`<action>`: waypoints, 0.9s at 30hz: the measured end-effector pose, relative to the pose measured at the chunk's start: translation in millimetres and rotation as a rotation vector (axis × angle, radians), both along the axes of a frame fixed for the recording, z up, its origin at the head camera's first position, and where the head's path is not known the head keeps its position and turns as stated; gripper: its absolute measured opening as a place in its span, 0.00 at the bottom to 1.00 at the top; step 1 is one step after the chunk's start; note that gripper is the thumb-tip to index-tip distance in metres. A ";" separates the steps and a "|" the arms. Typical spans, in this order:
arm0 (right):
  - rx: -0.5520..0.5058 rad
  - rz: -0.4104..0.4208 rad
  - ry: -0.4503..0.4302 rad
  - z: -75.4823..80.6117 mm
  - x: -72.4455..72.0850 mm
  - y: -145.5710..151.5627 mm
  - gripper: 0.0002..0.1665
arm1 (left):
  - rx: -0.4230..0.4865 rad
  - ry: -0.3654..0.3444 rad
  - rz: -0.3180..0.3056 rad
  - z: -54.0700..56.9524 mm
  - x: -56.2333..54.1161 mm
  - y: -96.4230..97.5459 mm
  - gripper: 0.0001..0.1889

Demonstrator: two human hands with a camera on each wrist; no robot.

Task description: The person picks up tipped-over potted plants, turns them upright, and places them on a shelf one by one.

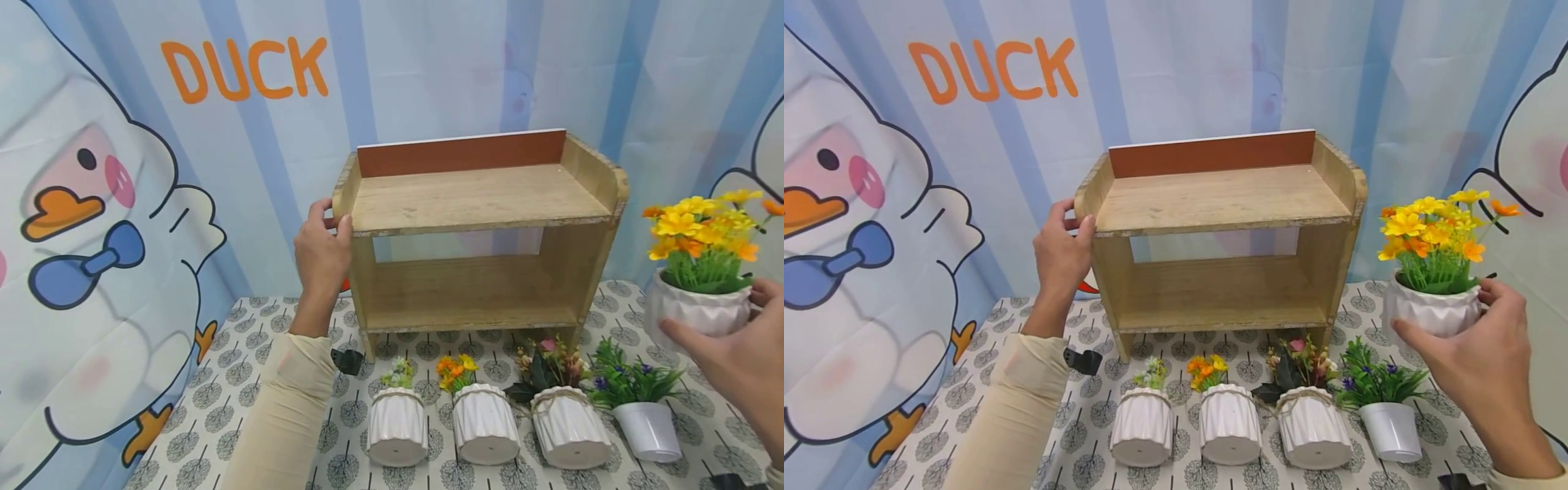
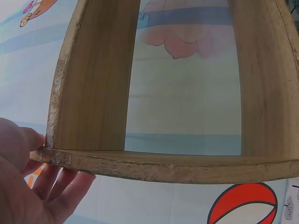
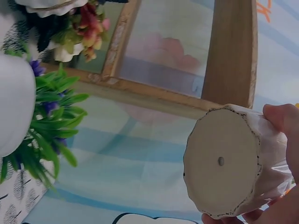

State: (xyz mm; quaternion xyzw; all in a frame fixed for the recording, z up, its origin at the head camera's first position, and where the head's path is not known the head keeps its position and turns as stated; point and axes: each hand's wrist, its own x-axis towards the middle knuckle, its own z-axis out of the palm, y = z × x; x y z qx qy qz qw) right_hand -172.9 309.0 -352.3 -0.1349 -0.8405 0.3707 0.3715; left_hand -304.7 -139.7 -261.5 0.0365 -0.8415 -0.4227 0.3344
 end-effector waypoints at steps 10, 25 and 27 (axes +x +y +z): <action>-0.079 -0.008 -0.043 21.4 -3.8 -13.6 0.60 | -0.002 0.009 0.001 -0.2 -0.6 -0.6 0.20; -0.025 0.080 0.001 55.9 -11.9 -36.4 0.63 | -0.011 0.002 0.011 -0.2 0.1 -2.0 0.20; -0.045 0.097 0.000 62.3 -14.4 -40.0 0.63 | -0.013 0.001 0.013 -0.4 0.2 -2.3 0.20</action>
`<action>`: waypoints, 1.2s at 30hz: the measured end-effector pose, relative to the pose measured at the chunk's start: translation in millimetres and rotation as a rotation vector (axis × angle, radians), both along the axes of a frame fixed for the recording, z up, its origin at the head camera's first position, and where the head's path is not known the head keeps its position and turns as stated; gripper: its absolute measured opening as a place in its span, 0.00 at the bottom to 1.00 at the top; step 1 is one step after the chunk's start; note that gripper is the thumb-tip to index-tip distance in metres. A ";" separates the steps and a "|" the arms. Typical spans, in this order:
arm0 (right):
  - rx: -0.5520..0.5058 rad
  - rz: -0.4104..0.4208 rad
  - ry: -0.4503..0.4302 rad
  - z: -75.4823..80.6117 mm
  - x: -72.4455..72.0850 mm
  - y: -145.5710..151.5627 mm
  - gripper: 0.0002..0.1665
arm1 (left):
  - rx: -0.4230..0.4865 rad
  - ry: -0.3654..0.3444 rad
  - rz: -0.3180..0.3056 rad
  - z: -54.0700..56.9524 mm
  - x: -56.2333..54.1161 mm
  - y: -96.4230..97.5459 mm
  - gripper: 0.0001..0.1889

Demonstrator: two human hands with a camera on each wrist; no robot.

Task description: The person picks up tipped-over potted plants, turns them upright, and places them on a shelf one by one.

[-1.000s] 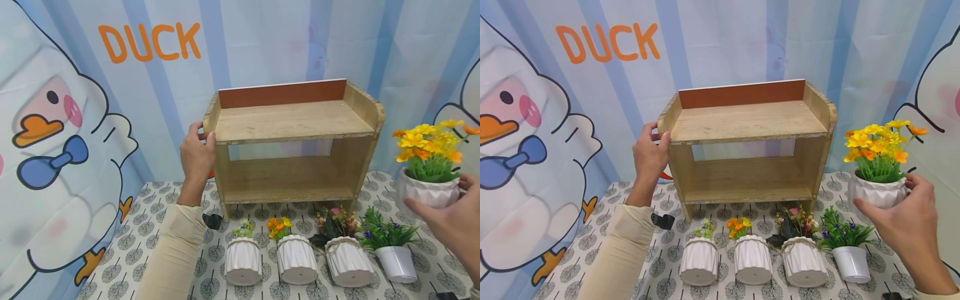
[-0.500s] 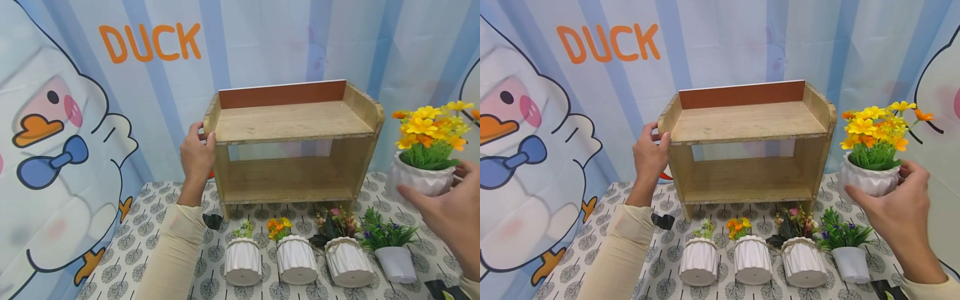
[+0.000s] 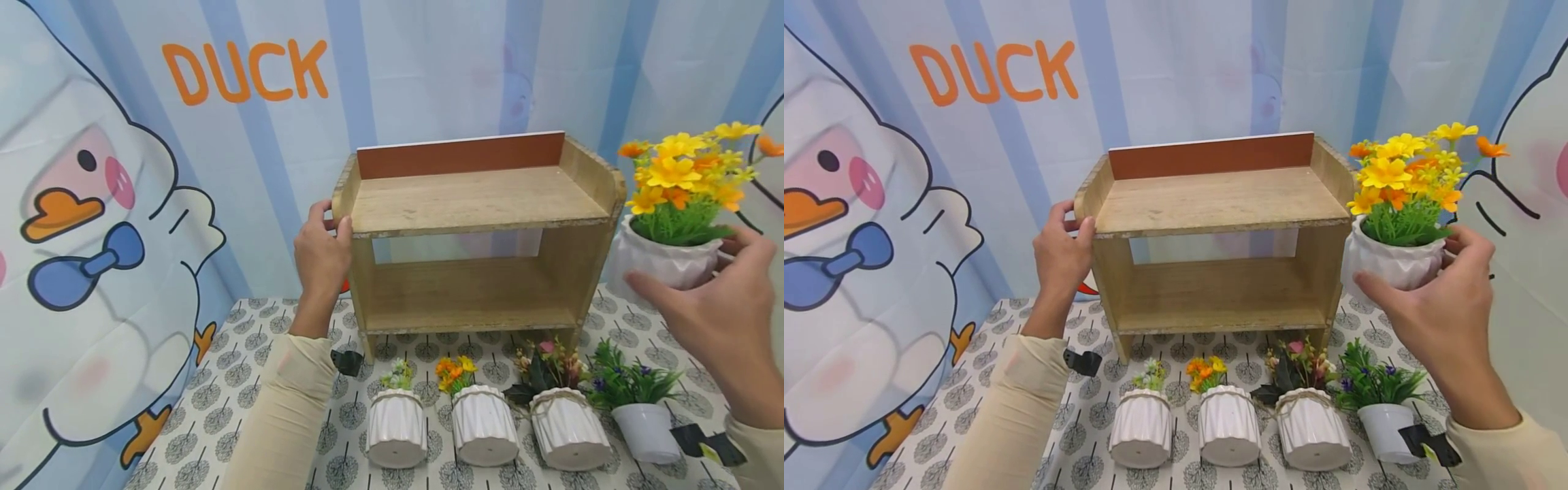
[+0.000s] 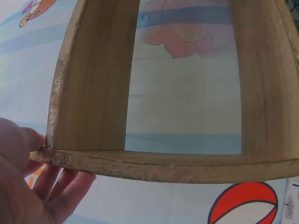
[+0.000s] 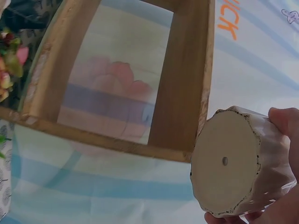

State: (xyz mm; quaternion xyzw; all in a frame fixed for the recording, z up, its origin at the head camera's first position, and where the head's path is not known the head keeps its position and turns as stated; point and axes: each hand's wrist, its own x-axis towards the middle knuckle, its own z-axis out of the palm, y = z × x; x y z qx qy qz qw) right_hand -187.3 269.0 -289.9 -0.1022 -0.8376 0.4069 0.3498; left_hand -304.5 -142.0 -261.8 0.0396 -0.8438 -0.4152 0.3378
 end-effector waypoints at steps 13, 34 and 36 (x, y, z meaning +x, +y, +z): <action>0.029 0.059 0.059 24.3 -18.4 -22.9 0.60 | -0.007 -0.012 0.010 -0.2 -0.3 -0.9 0.20; -0.062 0.152 0.079 57.8 -66.6 -57.5 0.55 | -0.047 -0.006 0.017 -2.1 -2.3 1.0 0.20; -0.071 0.153 0.078 58.5 -72.2 -59.0 0.55 | -0.057 -0.003 0.012 -2.1 -2.6 1.9 0.20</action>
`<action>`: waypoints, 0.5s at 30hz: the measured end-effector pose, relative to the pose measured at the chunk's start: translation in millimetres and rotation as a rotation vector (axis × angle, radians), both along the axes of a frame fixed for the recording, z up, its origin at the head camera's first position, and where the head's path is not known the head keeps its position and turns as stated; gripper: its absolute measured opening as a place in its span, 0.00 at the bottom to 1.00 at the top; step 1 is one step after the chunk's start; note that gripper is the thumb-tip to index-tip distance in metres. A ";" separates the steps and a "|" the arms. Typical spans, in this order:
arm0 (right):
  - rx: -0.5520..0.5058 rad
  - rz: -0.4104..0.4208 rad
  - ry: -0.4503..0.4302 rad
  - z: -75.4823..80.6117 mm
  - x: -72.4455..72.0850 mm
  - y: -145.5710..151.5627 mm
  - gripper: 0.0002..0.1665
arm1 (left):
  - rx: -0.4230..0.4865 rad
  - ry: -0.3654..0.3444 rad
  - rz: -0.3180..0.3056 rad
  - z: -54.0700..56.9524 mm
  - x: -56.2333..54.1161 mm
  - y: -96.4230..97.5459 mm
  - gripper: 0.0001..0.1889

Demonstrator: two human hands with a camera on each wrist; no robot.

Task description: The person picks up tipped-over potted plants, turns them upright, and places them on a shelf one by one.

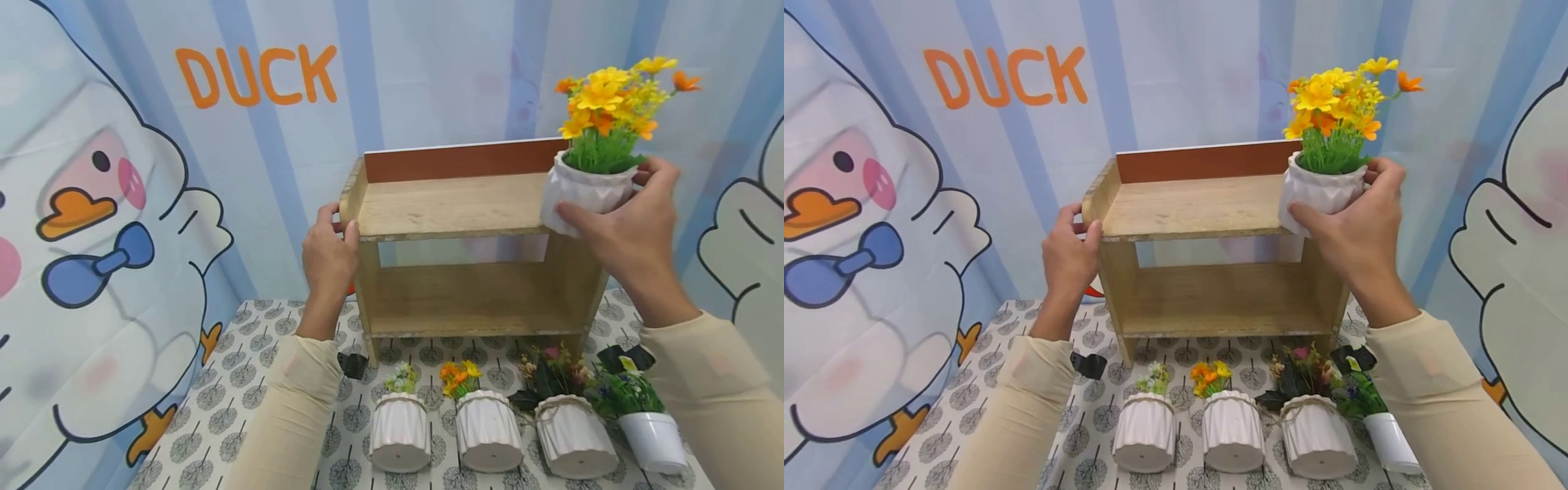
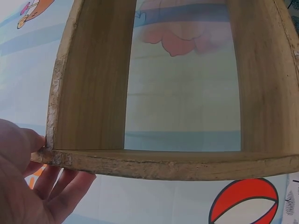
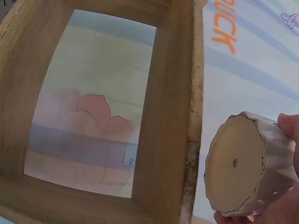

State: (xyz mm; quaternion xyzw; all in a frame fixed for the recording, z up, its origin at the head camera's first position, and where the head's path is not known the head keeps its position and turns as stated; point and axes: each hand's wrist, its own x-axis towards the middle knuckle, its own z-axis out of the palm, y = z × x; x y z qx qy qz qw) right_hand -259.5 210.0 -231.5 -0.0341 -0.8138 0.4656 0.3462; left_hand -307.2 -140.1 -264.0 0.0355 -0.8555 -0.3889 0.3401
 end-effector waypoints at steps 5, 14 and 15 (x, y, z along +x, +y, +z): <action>-0.018 0.016 -0.002 -0.5 -13.0 -4.0 0.56 | -0.011 0.005 -0.004 -1.0 1.1 0.3 0.20; -0.024 0.041 0.010 2.7 -37.4 -13.8 0.55 | -0.004 0.007 0.014 -0.1 3.8 -2.7 0.20; -0.023 0.040 0.014 3.3 -39.8 -15.0 0.55 | -0.005 0.006 0.016 -0.3 4.0 -2.9 0.20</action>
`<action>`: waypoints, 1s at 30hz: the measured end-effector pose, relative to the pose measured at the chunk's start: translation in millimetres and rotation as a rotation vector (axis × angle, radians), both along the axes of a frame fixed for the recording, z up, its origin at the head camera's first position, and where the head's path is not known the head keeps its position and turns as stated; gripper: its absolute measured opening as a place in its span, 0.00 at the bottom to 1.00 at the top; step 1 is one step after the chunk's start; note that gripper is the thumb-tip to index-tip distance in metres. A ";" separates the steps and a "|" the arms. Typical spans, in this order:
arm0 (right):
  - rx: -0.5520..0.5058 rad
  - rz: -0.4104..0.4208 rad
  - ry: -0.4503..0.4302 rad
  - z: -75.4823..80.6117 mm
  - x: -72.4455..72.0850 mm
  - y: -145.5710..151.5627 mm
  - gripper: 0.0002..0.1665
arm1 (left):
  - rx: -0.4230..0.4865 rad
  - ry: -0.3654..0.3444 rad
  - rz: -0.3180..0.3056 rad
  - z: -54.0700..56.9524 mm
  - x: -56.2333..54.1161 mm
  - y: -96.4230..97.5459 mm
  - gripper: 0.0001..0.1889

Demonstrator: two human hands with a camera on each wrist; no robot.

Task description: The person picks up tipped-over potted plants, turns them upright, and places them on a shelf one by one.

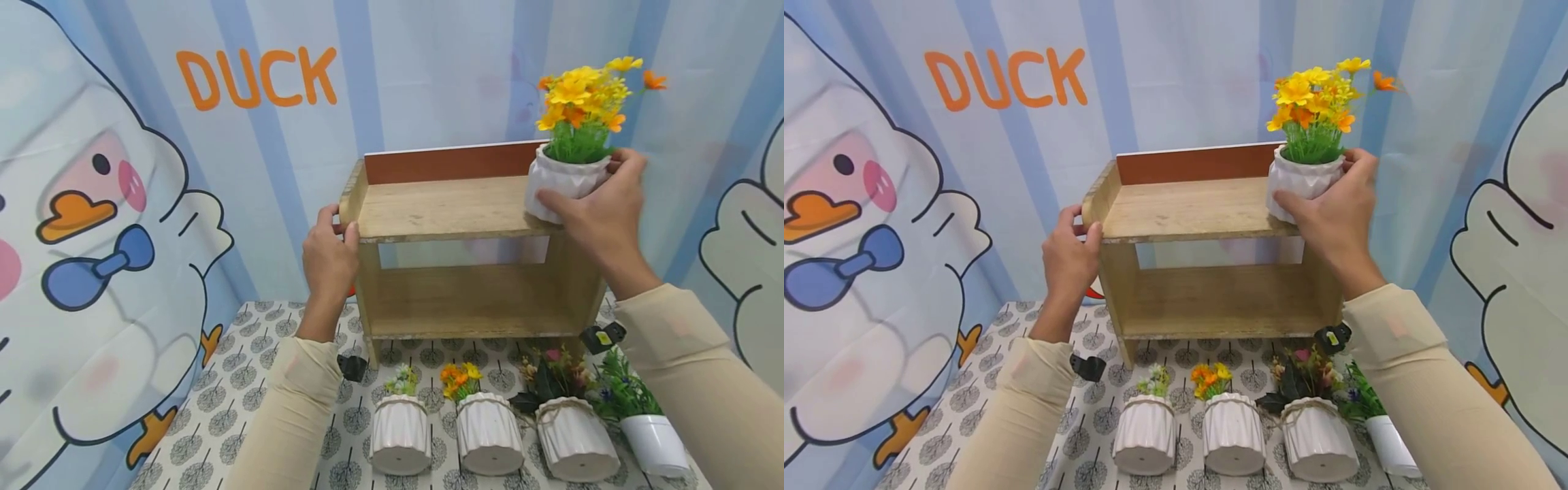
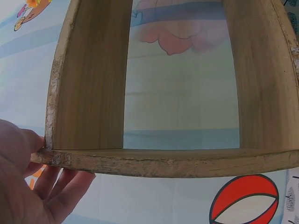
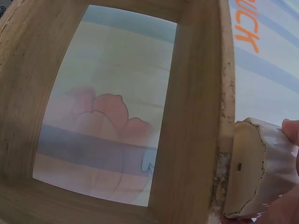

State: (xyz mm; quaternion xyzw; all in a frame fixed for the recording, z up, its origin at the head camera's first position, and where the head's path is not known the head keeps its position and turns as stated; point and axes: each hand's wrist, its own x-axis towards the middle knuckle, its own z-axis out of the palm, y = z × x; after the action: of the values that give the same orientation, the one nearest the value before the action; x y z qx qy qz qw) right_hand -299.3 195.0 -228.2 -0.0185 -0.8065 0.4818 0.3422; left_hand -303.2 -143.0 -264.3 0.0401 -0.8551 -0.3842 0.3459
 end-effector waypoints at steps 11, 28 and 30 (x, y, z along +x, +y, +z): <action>0.010 -0.028 -0.059 4.8 -16.1 -5.2 0.58 | -0.016 0.006 -0.010 0.5 0.3 3.6 0.20; 0.008 -0.023 -0.100 2.5 -40.8 -4.1 0.59 | -0.007 0.002 -0.010 -1.9 0.4 6.3 0.19; 0.016 -0.013 -0.119 3.9 -43.1 -3.5 0.59 | -0.008 -0.002 -0.006 -1.9 0.1 6.8 0.19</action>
State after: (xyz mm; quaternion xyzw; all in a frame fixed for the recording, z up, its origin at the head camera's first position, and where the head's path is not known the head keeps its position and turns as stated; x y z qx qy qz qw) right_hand -342.3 191.5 -224.3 -0.0493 -0.8291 0.4712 0.2970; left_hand -303.2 -136.2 -266.2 0.0367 -0.8571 -0.3817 0.3440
